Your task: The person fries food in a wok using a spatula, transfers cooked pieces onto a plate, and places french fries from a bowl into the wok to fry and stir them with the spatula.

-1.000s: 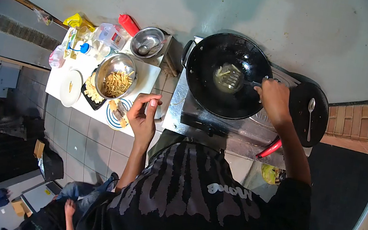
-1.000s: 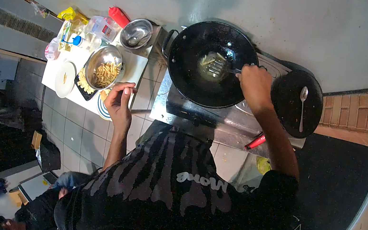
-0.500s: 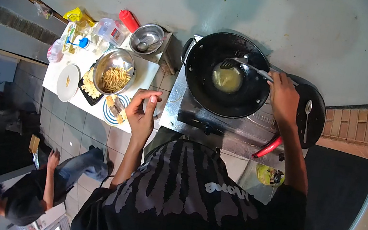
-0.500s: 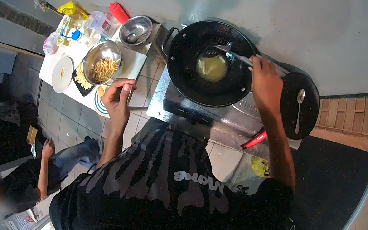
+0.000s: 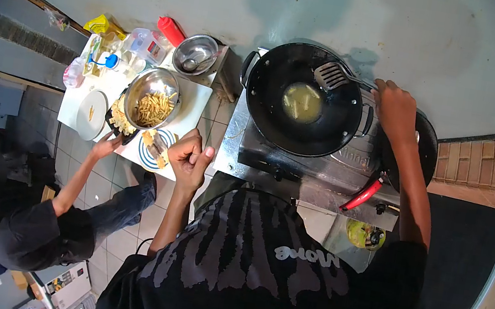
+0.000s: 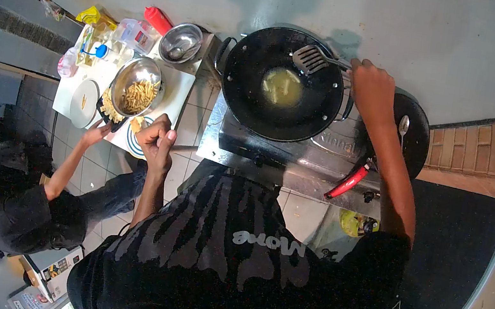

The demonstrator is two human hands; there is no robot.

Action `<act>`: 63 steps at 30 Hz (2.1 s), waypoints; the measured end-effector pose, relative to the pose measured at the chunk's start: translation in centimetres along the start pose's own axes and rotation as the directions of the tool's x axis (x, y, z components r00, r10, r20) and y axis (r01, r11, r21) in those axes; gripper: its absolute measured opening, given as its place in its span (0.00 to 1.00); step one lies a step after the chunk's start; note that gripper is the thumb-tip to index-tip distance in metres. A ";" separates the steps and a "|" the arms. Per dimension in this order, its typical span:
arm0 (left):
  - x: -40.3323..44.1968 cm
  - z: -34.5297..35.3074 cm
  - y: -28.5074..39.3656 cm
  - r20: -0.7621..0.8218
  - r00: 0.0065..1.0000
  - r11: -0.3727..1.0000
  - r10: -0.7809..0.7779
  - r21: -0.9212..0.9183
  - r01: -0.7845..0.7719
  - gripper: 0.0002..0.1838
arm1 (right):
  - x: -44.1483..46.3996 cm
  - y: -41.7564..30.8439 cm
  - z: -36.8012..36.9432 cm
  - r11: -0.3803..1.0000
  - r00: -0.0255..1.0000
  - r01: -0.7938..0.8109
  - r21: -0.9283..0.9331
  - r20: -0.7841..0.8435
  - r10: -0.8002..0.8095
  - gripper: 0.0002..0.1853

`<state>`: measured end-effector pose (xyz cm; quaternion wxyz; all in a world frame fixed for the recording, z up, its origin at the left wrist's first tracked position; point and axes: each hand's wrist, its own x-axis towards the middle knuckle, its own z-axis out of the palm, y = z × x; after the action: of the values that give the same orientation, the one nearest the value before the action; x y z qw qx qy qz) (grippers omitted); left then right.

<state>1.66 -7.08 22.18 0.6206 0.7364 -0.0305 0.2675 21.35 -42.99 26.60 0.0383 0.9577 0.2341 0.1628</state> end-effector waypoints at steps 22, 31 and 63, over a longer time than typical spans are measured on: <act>-0.7 -0.5 -0.2 0.057 0.998 1.000 0.002 0.004 -0.002 0.26 | 2.8 -0.6 1.1 0.999 0.999 0.051 0.006 0.013 -0.052 0.10; 0.2 0.2 0.2 0.194 0.980 0.997 -0.047 0.065 0.035 0.19 | 1.7 -0.4 1.5 0.999 1.000 0.017 0.052 0.021 -0.018 0.10; 2.6 2.5 0.4 0.331 0.943 0.995 0.029 0.080 -0.059 0.28 | 6.6 -1.3 1.4 0.977 0.977 0.211 0.038 0.028 -0.213 0.02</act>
<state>4.65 -8.73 23.42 0.5673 0.7968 -0.1380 0.1557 26.80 -38.75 27.03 0.0427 0.9303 0.3371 0.1382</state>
